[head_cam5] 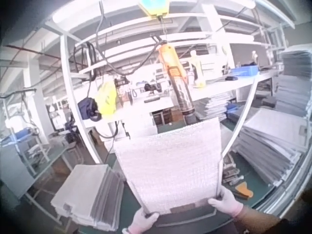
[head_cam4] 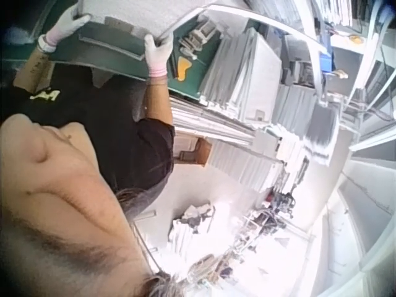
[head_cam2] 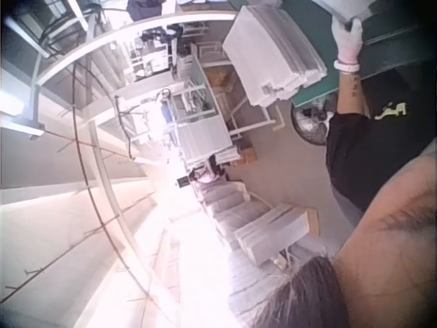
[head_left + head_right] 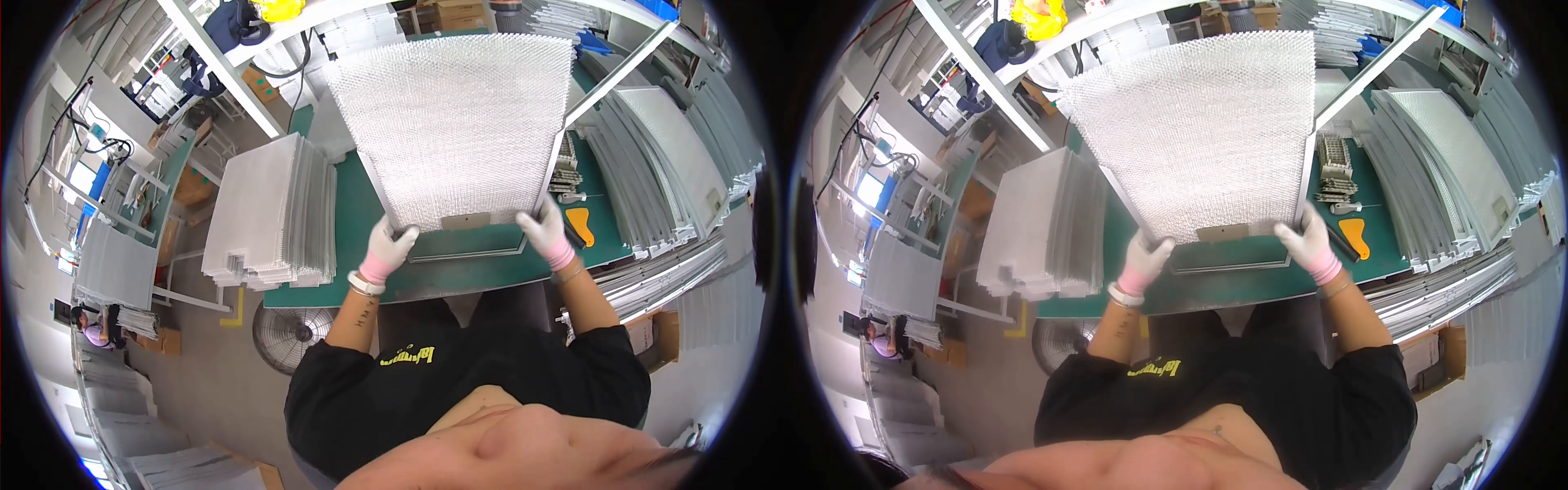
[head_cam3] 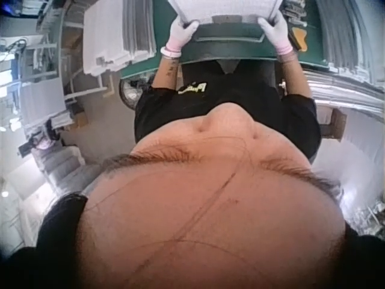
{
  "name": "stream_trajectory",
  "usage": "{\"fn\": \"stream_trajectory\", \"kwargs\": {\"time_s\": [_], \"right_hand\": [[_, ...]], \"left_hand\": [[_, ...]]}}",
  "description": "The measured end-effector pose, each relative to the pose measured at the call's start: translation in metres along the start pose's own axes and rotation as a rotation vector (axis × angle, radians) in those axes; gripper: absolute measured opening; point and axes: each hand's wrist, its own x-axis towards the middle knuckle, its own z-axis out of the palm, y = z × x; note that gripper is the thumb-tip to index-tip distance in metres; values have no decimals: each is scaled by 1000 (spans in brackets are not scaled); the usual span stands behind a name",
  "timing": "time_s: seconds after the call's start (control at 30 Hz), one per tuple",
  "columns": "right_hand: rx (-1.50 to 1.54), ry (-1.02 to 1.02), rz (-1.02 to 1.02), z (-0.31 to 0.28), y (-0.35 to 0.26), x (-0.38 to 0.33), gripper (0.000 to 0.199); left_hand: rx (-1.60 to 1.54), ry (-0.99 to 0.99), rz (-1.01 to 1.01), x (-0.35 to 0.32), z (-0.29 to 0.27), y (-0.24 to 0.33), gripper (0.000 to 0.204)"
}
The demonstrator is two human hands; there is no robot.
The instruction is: Assembling metal mesh filters using frames, latches, and tools at a manufacturing station.
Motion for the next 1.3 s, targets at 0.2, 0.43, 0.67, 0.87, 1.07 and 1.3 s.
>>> {"fn": "stream_trajectory", "kwargs": {"time_s": [0.2, 0.43, 0.67, 0.87, 1.07, 1.3], "right_hand": [[105, 19, -113, 9, -103, 60, 36], [-14, 179, -168, 5, -70, 37, 26], [46, 105, -170, 10, -67, 12, 30], [88, 59, -167, 12, -61, 12, 31], [42, 26, -89, 8, -71, 10, 28], [119, 15, -201, 2, -97, 34, 34]], "left_hand": [[-212, 60, 219, 50, -21, 80, 33], [-126, 163, 302, 31, -9, 53, 23], [-240, 188, 281, 4, 0, 46, 29], [-149, 240, 302, 4, 7, 48, 22], [-164, 189, 282, 0, -7, 42, 25], [-15, 176, 338, 26, -30, 95, 14]]}}
